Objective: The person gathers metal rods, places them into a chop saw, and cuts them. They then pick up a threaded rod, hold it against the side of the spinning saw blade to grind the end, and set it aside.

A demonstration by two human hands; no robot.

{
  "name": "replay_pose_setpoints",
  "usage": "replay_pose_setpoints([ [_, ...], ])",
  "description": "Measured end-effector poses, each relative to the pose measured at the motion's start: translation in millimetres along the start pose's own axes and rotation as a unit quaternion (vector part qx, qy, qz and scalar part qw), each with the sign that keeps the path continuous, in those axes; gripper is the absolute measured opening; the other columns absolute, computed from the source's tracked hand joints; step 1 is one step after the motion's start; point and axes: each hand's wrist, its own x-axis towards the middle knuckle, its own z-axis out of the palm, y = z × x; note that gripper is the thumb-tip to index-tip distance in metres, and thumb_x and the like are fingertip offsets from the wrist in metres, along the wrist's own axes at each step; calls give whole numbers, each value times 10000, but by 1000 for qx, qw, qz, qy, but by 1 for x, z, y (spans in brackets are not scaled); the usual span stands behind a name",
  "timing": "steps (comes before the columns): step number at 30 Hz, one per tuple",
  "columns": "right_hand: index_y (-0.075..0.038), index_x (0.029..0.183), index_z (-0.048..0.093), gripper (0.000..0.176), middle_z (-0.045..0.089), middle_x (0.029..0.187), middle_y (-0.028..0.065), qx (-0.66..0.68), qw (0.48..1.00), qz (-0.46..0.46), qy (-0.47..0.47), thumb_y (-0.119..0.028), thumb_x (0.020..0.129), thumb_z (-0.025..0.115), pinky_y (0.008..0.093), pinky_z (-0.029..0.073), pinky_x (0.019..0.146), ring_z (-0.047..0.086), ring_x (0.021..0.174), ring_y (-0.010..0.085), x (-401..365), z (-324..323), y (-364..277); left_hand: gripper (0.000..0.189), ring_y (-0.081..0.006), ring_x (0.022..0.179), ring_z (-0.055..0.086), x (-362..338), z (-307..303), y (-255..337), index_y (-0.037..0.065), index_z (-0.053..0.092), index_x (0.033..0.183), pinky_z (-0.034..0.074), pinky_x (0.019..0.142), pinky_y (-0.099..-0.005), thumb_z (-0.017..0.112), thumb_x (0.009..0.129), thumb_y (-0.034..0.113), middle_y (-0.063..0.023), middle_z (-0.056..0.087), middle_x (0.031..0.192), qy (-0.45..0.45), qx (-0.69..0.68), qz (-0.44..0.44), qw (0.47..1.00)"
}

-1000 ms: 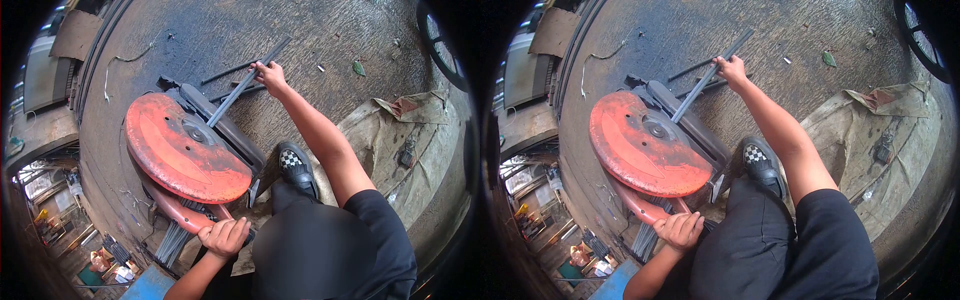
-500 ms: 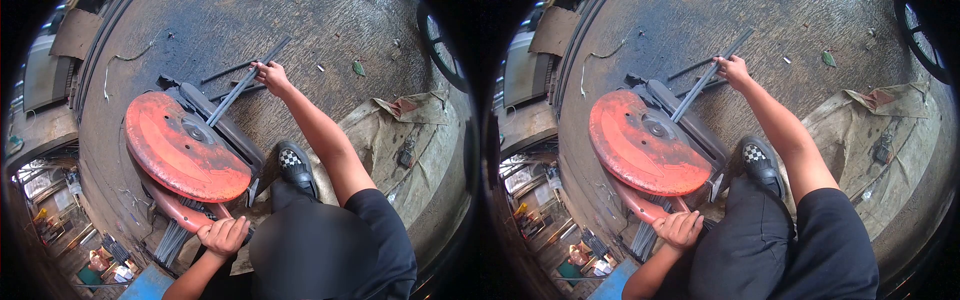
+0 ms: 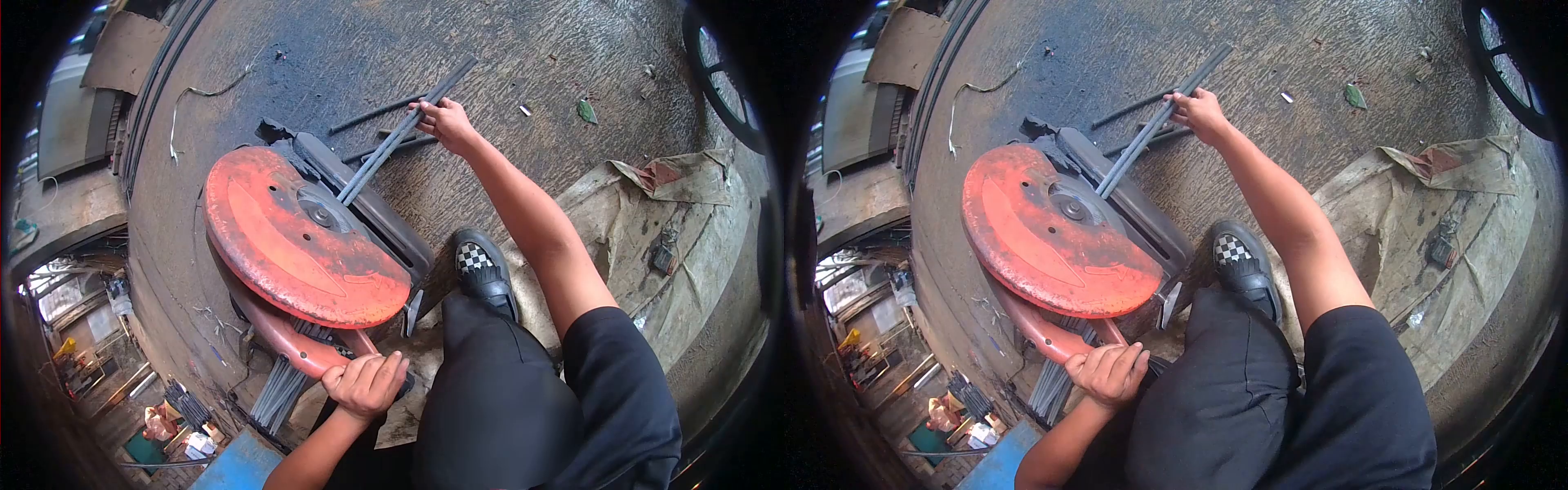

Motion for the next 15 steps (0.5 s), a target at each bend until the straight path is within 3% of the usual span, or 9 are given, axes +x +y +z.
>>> replay_pose_setpoints([
  [7,8,1093,485,199,618,1090,146,1,1000,2,3,-146,970,512,418,547,856,627,1005,247,5,-2,5,126,-65,689,604,-1,0,0,174,712,834,273,650,-286,729,744,260,93,600,690,2,3,2,1000],
  [9,-15,1114,469,202,632,1089,147,7,1000,-10,-15,-167,982,495,367,555,851,638,1011,226,5,-3,8,119,-79,682,604,-2,0,1,181,700,817,290,664,-299,728,762,283,87,633,707,-11,2,-8,1000],
  [15,-44,1131,467,212,631,1107,124,0,1000,-28,-9,-207,996,466,373,547,823,641,1001,220,4,-1,12,121,-81,674,605,0,-1,1,182,701,813,289,658,-301,733,754,283,86,632,702,-7,-1,-7,1000],
])
